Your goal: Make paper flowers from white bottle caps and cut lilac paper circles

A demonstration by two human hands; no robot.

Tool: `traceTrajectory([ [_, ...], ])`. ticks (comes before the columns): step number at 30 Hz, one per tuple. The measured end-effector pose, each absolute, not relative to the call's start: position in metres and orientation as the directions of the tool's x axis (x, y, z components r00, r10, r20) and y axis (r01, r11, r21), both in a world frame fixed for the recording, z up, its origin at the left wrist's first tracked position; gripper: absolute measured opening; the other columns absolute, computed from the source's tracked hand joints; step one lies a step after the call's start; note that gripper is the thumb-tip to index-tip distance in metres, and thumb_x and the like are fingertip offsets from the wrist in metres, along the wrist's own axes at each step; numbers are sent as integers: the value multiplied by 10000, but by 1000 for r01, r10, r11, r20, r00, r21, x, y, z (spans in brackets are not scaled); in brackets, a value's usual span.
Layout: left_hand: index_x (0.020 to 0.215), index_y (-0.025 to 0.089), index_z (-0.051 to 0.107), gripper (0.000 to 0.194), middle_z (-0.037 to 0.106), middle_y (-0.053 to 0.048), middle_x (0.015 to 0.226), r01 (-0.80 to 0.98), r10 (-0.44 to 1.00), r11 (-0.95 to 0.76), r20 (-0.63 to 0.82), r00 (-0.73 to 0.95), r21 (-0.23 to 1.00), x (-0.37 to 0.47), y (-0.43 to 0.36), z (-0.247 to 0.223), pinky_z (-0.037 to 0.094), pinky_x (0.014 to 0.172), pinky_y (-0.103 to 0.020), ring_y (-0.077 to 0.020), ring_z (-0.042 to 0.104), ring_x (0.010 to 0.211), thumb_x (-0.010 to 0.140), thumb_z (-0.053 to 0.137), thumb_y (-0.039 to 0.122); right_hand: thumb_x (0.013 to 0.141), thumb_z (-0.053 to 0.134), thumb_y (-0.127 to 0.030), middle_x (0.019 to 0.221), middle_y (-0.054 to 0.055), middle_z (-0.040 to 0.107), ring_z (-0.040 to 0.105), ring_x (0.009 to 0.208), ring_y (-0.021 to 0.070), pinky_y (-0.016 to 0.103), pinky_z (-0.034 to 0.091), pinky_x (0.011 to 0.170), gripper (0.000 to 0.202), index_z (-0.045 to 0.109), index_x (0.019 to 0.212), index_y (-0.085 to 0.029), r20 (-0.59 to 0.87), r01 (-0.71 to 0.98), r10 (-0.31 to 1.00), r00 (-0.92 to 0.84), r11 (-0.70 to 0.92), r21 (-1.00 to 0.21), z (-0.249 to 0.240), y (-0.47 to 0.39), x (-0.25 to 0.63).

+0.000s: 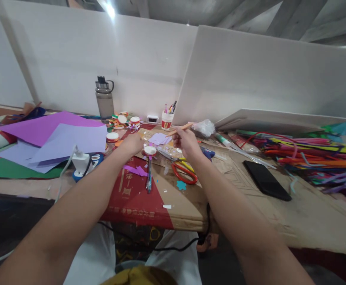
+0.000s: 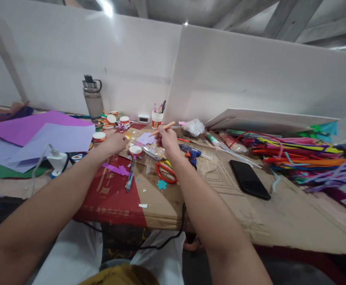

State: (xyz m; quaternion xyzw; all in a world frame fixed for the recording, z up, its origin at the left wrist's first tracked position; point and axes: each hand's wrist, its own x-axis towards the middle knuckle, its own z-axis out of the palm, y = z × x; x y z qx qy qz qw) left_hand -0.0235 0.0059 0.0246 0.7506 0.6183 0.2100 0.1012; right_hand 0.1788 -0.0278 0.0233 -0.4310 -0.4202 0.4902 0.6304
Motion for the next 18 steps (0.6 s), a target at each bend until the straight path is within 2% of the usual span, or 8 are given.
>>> traceTrajectory([
  [3,435,180,524,297,553,-80,509,899,983,-177,111,145,400,-23,5,18,398,672,-279,-255,614,752,710,627,219,895,574,-315,564,9,623,546,429,87,173,418,388,217,568,741,-162,31,-93,997,76,38,-995,21,-31,173],
  [6,425,185,513,349,525,-73,476,916,983,-178,100,152,360,-20,2,14,386,627,-285,-243,594,674,740,608,300,893,580,-297,633,38,662,609,478,120,225,503,450,183,566,767,-165,-27,-18,1000,11,-27,-999,19,-36,164],
  [9,498,181,598,296,594,-84,546,924,972,-233,105,210,303,-19,3,8,386,615,-280,-219,584,639,743,607,347,886,588,-279,695,30,661,611,486,116,241,515,466,137,571,799,-176,-26,1,1000,-7,-25,-1000,12,-40,153],
  [14,656,180,713,186,684,-95,665,918,962,-271,119,246,289,-20,8,-1,412,637,-249,-199,607,690,721,625,331,852,618,-263,697,-21,630,519,425,67,172,417,394,79,565,873,-208,24,-29,999,-32,23,-999,-3,-41,140],
  [18,814,174,744,188,734,-102,846,920,960,-271,145,238,284,-20,9,-2,438,689,-254,-208,639,794,735,627,299,875,587,-267,763,-9,649,550,477,65,174,453,451,80,558,926,-213,-3,-42,1000,-5,-3,-999,-7,-37,137],
])
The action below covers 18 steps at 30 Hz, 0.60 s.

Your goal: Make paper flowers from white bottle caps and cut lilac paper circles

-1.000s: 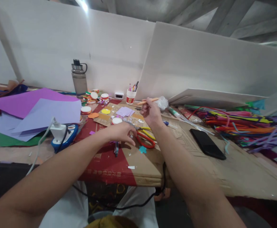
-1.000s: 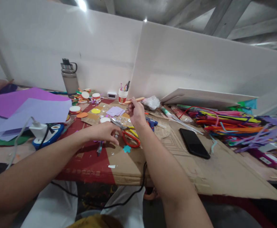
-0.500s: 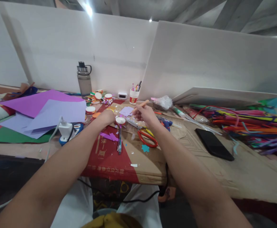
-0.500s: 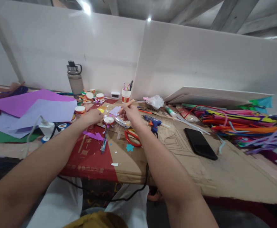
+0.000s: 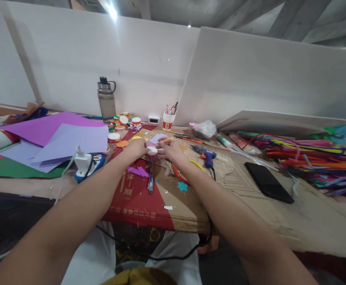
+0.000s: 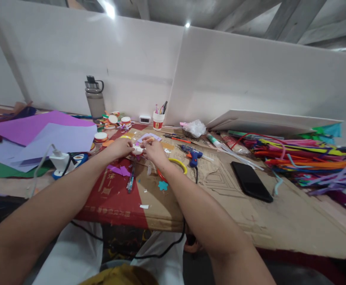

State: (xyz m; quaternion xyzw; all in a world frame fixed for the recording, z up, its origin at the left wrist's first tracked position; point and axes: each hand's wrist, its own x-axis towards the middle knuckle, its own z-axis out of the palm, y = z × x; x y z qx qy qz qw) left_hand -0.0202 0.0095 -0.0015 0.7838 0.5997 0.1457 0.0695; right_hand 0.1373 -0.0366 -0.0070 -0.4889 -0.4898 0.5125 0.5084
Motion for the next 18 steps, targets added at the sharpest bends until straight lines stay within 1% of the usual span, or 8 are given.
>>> traceTrajectory([
  [3,849,182,757,189,740,-102,891,929,974,-219,119,191,297,-21,9,0,454,719,-266,-218,652,830,712,648,252,903,547,-264,789,0,653,600,542,83,213,511,540,73,553,955,-214,-34,-49,999,31,-33,-998,-8,-34,136],
  [6,819,196,763,172,739,-101,862,913,984,-167,116,133,371,-21,10,1,466,725,-285,-230,660,818,687,658,229,928,499,-266,774,-3,646,627,570,99,254,540,599,80,544,972,-216,-38,-116,998,42,-33,-993,-9,-34,136],
  [9,758,204,749,123,731,-98,831,886,985,-134,158,70,445,-22,12,-1,471,739,-303,-246,661,835,689,663,257,921,512,-283,786,-1,654,646,614,102,254,541,638,92,552,967,-215,8,-180,1000,21,11,-984,-11,-35,135],
  [12,752,196,730,112,731,-106,867,871,985,-102,171,21,481,-23,15,-5,470,747,-307,-260,660,876,674,672,252,887,568,-309,816,5,673,661,683,101,239,532,674,119,572,962,-217,67,-211,998,-4,64,-975,-13,-36,135],
  [13,773,193,728,128,733,-110,898,868,986,-91,168,8,488,-23,15,-6,469,751,-302,-262,659,895,662,675,229,881,570,-308,815,4,674,664,694,103,242,531,683,120,575,960,-217,70,-216,997,-13,66,-974,-13,-36,135],
  [16,884,179,724,256,729,-129,1008,855,984,-53,174,-45,516,-23,16,-6,467,766,-296,-268,653,962,634,674,158,878,553,-302,797,1,670,669,705,111,263,532,700,118,575,958,-218,64,-219,998,-28,57,-974,-15,-35,134],
  [18,940,166,717,307,723,-145,1040,846,982,-38,177,-68,532,-23,15,-4,465,767,-305,-278,650,982,638,671,151,867,564,-317,813,3,673,671,737,115,267,529,715,135,581,960,-221,79,-219,996,-37,69,-973,-16,-35,133],
])
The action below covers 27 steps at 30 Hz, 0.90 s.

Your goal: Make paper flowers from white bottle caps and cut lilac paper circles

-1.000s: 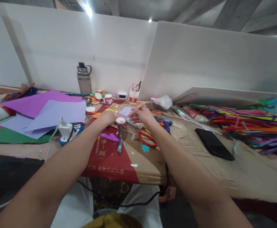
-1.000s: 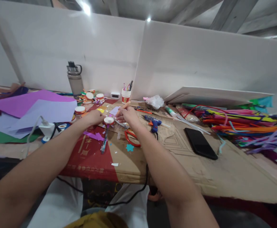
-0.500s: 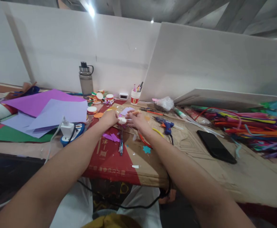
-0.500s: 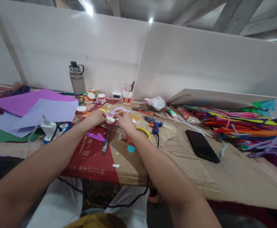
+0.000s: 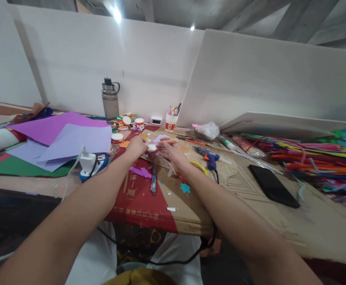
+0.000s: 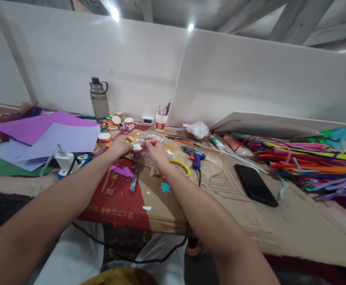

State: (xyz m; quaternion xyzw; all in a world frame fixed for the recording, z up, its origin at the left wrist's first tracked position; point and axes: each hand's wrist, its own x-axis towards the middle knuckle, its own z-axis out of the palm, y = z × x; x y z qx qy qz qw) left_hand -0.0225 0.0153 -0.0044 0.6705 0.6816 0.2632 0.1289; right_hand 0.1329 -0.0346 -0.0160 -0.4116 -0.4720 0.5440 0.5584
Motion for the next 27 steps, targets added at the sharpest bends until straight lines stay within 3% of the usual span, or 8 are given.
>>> traceTrajectory([
  [8,904,164,718,268,727,-144,1015,826,974,-32,204,-102,563,-27,22,-9,464,758,-317,-280,653,968,637,706,167,829,610,-386,853,20,694,665,823,129,216,496,655,205,623,957,-226,202,-143,975,-97,187,-972,-17,-37,131],
  [13,835,169,712,241,734,-108,942,784,942,-27,279,-189,621,-27,28,-10,468,781,-321,-262,654,930,598,717,124,820,619,-414,908,32,707,674,883,155,281,529,754,227,621,951,-229,260,-167,959,-113,239,-956,-17,-39,129],
  [17,842,154,698,220,730,-87,879,695,909,-50,322,-267,717,-26,25,-3,474,776,-306,-221,660,861,623,689,132,835,588,-445,895,21,691,672,837,150,301,531,768,264,596,992,-233,324,-209,944,59,329,-921,-14,-38,131],
  [21,885,130,666,220,717,-74,844,548,878,-169,378,-293,819,-20,19,2,479,734,-264,-172,659,787,666,664,148,854,548,-428,887,16,657,670,795,150,324,532,759,277,517,1059,-244,390,-243,890,235,443,-863,-11,-33,137],
  [27,873,142,620,196,697,-55,840,437,843,-345,479,-244,831,-4,2,9,485,729,-259,-149,641,752,694,665,209,749,643,-418,910,23,630,609,800,162,331,506,765,313,561,967,-210,370,-50,909,189,386,-921,-15,-30,135],
])
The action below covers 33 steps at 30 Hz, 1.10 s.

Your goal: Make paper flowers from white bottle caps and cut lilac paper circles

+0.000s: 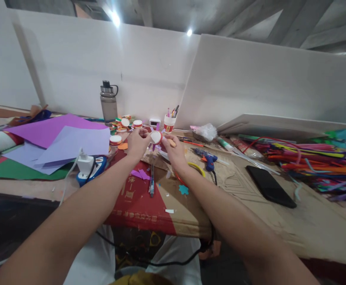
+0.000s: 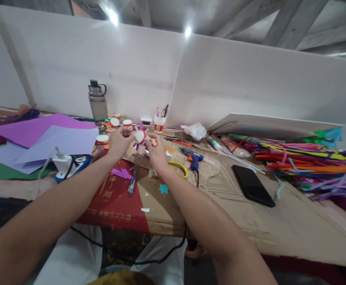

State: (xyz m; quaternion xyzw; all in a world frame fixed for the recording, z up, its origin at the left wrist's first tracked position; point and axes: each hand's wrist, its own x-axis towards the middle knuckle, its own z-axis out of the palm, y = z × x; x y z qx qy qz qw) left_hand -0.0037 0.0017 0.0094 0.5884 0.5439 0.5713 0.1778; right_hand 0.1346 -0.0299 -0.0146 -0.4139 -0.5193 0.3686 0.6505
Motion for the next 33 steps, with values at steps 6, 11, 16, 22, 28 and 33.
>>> traceTrajectory([
  [6,857,150,622,199,673,-47,827,343,856,-443,504,-111,828,2,-7,7,461,737,-272,-145,606,747,709,674,271,662,681,-315,877,7,631,575,778,147,291,487,741,317,581,940,-201,404,13,885,233,412,-911,-7,-33,139],
  [11,822,148,644,249,675,-43,835,-42,968,-249,250,21,968,3,-4,7,424,682,-250,-130,590,739,686,726,340,605,674,-267,820,-14,613,571,702,124,272,492,667,350,567,930,-194,295,-202,924,242,345,-916,-2,-24,147],
  [16,759,126,682,262,664,-29,715,-346,932,-33,154,328,938,3,-8,13,425,624,-240,-99,566,619,645,793,333,579,689,-230,786,-13,623,566,661,109,250,471,627,331,602,894,-175,302,-214,934,189,340,-916,3,-23,151],
  [22,805,119,704,210,681,-26,702,-443,968,26,89,236,896,0,-5,15,464,576,-217,-78,568,559,662,806,234,678,707,-357,760,-15,625,583,658,112,260,481,634,348,595,957,-182,341,-145,897,282,391,-909,13,-24,163],
  [28,843,140,694,203,647,8,653,-466,979,9,86,183,885,1,-8,17,433,512,-184,-60,549,521,685,795,215,846,558,-472,661,-27,533,491,579,92,243,435,581,295,629,931,-199,556,-35,747,363,608,-793,30,-35,170],
  [33,881,131,676,214,672,-6,718,-455,976,6,95,198,891,6,-18,21,434,533,-194,-54,544,529,712,777,214,862,575,-441,758,11,605,543,663,133,291,466,632,251,657,944,-218,641,76,748,176,638,-766,34,-51,161],
])
